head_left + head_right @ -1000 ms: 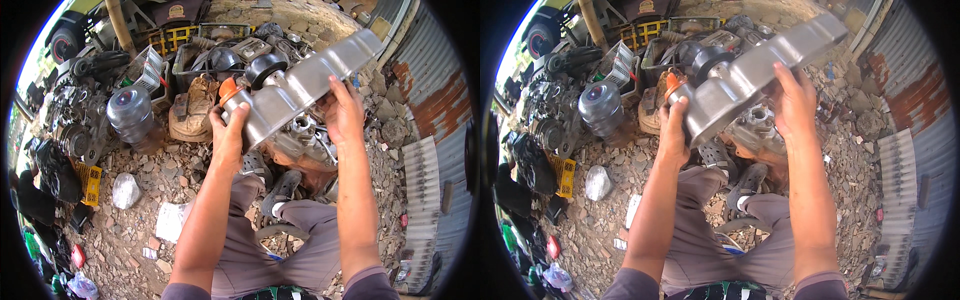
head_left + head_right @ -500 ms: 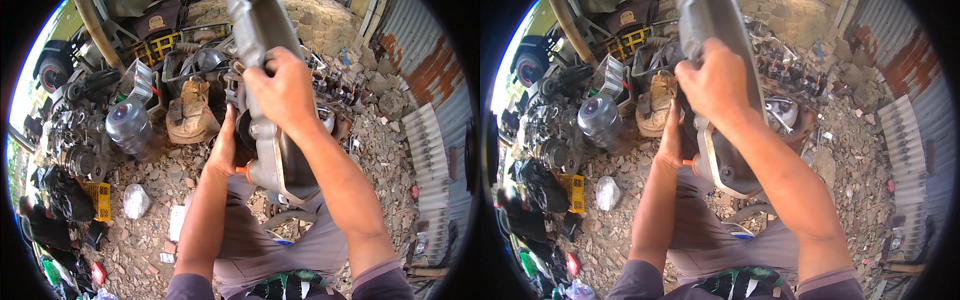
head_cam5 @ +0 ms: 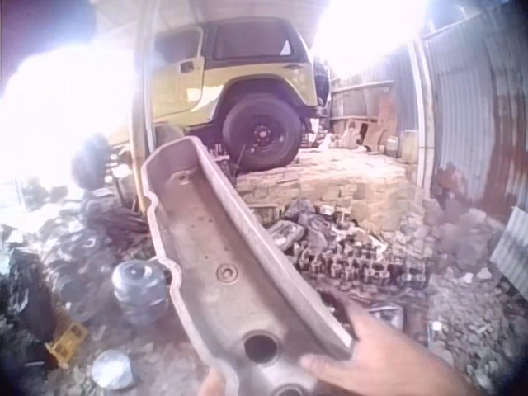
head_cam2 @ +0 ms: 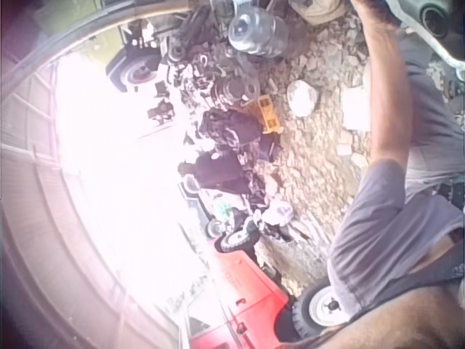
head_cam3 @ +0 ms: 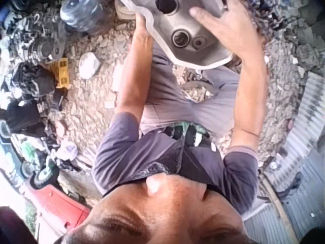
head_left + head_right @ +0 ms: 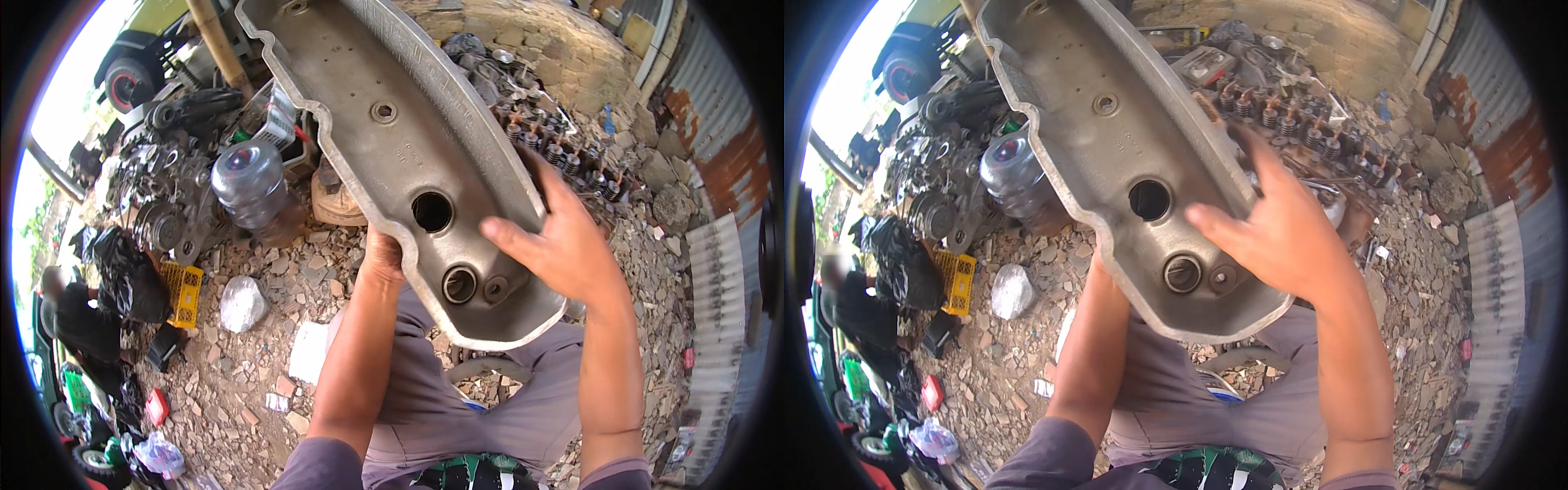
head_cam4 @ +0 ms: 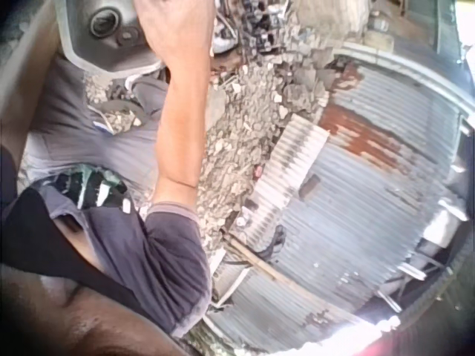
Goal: The person sits on the ground in a cluttered outdoor area and handles a silver metal engine valve cover. They remove the orange oil cap, inspect the interior and exterior surfaces, and point to specific features like bolt holes and ports. The person then places the cover down and picks up a black cylindrical part to examine it.
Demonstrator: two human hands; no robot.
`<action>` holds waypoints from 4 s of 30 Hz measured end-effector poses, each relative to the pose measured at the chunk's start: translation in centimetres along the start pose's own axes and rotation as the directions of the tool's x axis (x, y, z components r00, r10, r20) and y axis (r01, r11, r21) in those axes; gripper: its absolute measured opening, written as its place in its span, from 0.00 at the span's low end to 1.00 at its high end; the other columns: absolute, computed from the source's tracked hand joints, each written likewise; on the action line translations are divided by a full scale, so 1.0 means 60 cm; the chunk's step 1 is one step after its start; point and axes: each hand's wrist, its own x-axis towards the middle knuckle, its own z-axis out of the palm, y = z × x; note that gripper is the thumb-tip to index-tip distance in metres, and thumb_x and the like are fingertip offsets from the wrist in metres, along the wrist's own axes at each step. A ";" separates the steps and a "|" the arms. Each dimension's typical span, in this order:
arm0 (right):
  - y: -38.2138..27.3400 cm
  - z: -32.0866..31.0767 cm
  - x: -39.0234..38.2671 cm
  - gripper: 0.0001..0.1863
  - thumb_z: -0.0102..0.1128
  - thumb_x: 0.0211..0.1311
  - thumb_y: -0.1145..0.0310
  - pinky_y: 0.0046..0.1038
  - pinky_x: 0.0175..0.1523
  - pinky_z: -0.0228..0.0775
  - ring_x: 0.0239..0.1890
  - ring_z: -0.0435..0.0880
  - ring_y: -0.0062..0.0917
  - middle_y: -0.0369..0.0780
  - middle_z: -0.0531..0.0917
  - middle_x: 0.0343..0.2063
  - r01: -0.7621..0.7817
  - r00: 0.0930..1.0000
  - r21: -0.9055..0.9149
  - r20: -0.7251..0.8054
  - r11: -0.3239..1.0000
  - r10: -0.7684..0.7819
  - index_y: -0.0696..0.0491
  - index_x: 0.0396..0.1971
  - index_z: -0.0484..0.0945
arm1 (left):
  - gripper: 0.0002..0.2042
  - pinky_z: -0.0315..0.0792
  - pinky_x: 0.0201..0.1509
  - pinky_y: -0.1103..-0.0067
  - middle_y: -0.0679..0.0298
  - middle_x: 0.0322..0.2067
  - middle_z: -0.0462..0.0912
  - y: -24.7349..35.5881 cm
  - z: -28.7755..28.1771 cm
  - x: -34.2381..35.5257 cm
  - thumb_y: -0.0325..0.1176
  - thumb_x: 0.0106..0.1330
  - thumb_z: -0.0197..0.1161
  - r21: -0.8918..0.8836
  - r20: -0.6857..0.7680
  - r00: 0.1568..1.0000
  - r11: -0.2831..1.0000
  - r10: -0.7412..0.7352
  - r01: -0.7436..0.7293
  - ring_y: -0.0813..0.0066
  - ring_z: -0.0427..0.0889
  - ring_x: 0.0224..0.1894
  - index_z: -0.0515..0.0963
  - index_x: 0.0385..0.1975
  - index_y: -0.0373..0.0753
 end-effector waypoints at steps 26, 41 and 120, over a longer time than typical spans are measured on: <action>-0.036 0.071 -0.069 0.39 0.51 0.45 0.88 0.38 0.59 0.70 0.53 0.78 0.51 0.54 0.78 0.51 0.163 0.985 0.054 0.054 0.985 -0.166 0.52 0.64 0.71 | 0.32 0.72 0.63 0.60 0.58 0.58 0.76 0.012 -0.049 -0.068 0.60 0.71 0.45 0.040 -0.170 0.933 0.948 0.317 -0.315 0.58 0.77 0.58 0.63 0.67 0.43; -0.003 0.005 -0.050 0.37 0.51 0.47 0.88 0.37 0.53 0.76 0.54 0.79 0.48 0.52 0.79 0.54 0.098 0.971 -0.066 0.225 0.993 -0.081 0.49 0.62 0.73 | 0.32 0.72 0.63 0.59 0.57 0.58 0.76 0.034 -0.049 -0.016 0.59 0.72 0.44 0.069 -0.157 0.856 0.870 0.493 -0.488 0.57 0.77 0.58 0.64 0.67 0.42; -0.010 0.005 0.015 0.29 0.54 0.48 0.81 0.20 0.56 0.66 0.46 0.79 0.19 0.39 0.83 0.47 -0.359 0.924 0.279 0.240 0.891 0.297 0.64 0.56 0.75 | 0.21 0.81 0.47 0.68 0.60 0.44 0.83 0.015 -0.009 0.001 0.46 0.74 0.41 -0.093 -0.090 0.990 0.988 0.112 -0.121 0.65 0.84 0.44 0.74 0.54 0.40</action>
